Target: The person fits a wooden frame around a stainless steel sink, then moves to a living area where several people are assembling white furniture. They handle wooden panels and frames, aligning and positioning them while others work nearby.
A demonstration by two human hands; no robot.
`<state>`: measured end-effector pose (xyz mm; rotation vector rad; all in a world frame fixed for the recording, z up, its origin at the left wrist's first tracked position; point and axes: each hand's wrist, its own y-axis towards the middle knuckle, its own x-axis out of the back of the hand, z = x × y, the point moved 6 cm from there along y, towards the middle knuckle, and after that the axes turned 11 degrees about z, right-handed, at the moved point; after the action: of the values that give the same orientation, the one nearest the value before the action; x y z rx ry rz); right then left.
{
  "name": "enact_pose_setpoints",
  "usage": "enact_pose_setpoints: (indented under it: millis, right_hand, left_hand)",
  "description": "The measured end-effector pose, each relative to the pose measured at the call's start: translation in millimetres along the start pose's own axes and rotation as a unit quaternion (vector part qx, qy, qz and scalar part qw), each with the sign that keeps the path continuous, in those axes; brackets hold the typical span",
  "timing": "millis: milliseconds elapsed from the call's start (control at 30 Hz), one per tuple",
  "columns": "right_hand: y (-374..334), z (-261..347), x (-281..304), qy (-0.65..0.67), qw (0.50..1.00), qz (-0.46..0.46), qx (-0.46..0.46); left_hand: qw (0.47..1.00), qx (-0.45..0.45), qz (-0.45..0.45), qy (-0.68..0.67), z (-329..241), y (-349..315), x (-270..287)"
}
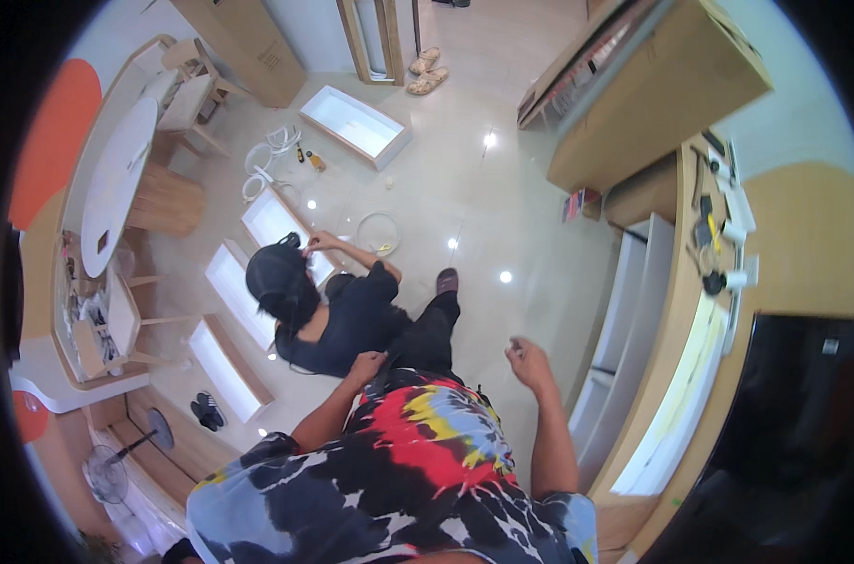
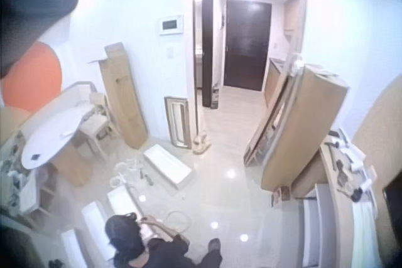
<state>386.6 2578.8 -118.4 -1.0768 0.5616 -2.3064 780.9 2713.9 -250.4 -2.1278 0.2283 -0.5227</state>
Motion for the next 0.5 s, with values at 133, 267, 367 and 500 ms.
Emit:
enact_pose_setpoints:
  millis: [133, 267, 367, 500]
  right_hand:
    - [21.4, -136.7, -4.7, -0.072, 0.992, 0.014, -0.100]
    - [11.8, -132.7, 40.2, 0.150, 0.913, 0.100, -0.367]
    - [54.1, -180.0, 71.9, 0.062, 0.949, 0.135, -0.278]
    - [171.1, -184.7, 147.9, 0.008, 0.979, 0.119, -0.163]
  left_hand:
    - [0.996, -0.075, -0.044, 0.000, -60.5, 87.5, 45.6]
    - [0.987, -0.020, -0.106, -0.119, -147.3, 110.8, 102.1]
    - [0.983, -0.005, -0.087, -0.160, -217.1, 142.2, 133.1]
    - [0.983, -0.098, -0.113, -0.104, -298.3, 218.6, 158.9]
